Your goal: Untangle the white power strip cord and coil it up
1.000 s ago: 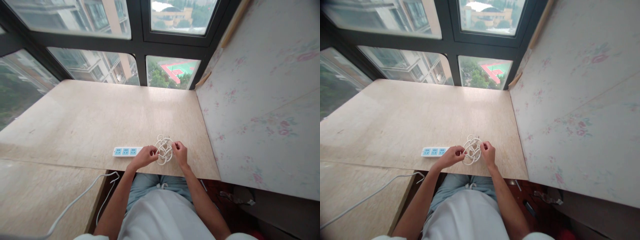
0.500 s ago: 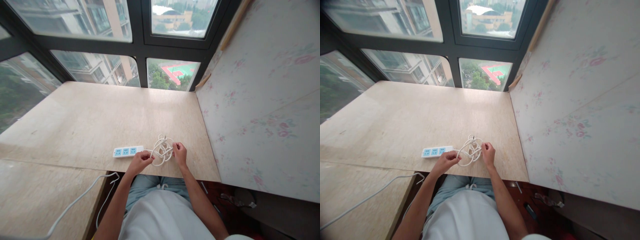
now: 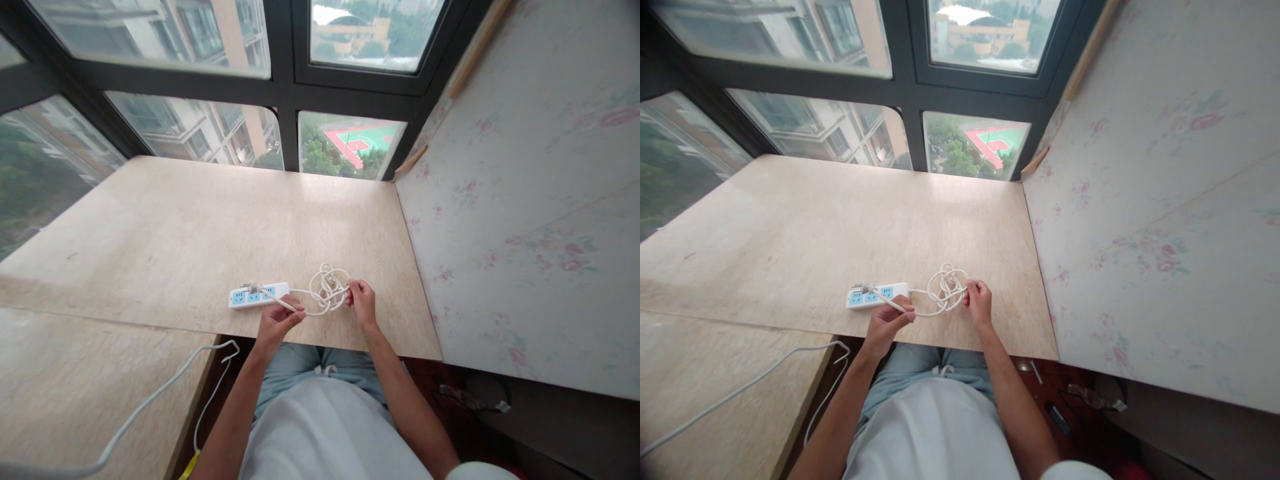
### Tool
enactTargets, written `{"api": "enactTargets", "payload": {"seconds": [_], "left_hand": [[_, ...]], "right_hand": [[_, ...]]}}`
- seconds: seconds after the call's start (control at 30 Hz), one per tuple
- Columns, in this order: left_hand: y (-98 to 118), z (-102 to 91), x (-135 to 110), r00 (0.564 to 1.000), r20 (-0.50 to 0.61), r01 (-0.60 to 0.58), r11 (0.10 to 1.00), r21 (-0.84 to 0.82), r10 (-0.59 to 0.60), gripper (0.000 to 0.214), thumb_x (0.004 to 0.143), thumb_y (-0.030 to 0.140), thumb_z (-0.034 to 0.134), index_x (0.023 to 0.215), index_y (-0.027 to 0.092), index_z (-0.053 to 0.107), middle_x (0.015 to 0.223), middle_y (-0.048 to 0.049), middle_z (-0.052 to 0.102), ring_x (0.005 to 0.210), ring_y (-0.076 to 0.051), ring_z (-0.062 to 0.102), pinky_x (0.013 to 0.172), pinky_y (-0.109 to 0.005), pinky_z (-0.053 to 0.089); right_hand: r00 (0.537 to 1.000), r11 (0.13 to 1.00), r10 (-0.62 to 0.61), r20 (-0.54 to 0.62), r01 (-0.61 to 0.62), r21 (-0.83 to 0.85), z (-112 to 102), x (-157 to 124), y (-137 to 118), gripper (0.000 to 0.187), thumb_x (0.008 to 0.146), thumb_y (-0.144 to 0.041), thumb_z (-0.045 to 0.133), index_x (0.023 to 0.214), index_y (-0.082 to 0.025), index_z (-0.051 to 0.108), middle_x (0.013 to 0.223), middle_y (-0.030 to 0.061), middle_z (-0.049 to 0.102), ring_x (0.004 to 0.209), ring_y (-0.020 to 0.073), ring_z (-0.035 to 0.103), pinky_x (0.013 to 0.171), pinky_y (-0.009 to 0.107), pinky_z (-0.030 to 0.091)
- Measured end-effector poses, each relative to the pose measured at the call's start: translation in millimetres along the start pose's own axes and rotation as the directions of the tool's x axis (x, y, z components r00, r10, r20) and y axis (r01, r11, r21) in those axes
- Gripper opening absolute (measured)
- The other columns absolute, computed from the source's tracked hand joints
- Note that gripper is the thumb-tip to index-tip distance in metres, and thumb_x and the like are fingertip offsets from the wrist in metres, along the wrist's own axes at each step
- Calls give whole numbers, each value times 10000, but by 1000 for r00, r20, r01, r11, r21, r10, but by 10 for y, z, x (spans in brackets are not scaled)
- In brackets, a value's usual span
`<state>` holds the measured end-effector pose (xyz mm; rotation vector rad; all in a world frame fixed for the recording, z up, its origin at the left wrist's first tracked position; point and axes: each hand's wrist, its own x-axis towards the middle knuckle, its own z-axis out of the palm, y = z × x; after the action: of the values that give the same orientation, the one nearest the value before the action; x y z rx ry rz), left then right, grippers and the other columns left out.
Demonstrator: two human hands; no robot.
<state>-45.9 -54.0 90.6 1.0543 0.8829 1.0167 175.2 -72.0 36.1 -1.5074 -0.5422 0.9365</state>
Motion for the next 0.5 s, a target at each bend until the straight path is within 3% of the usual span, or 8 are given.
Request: {"api": "enactTargets", "payload": {"seconds": [0.13, 0.37, 0.5], "left_hand": [[-36, 56, 27, 998, -25, 54, 995, -83, -57, 208, 640, 279, 814, 759, 158, 694, 756, -3, 612, 604, -89, 548, 572, -239, 470], [-9, 280, 178, 972, -197, 64, 953, -295, -126, 290, 614, 317, 830, 786, 144, 673, 697, 15, 646, 591, -74, 587, 629, -236, 506], [75, 375, 223, 963, -185, 104, 901, -421, -198, 298, 589, 279, 844, 795, 146, 674, 710, 14, 664, 599, -77, 610, 653, -238, 530]], "right_hand": [[998, 999, -33, 45, 32, 29, -20, -3, -21, 330, 760, -505, 631, 694, -198, 530, 516, -70, 494, 407, 80, 447, 390, 199, 359], [988, 996, -84, 128, 84, 5, -62, 3, -126, 317, 751, -476, 658, 838, -177, 598, 574, -58, 532, 465, 85, 477, 450, 207, 401], [994, 1000, 18, 110, -18, -7, -121, -69, -112, 401, 695, -470, 707, 948, -184, 585, 657, -44, 587, 491, 92, 525, 455, 211, 439]]}}
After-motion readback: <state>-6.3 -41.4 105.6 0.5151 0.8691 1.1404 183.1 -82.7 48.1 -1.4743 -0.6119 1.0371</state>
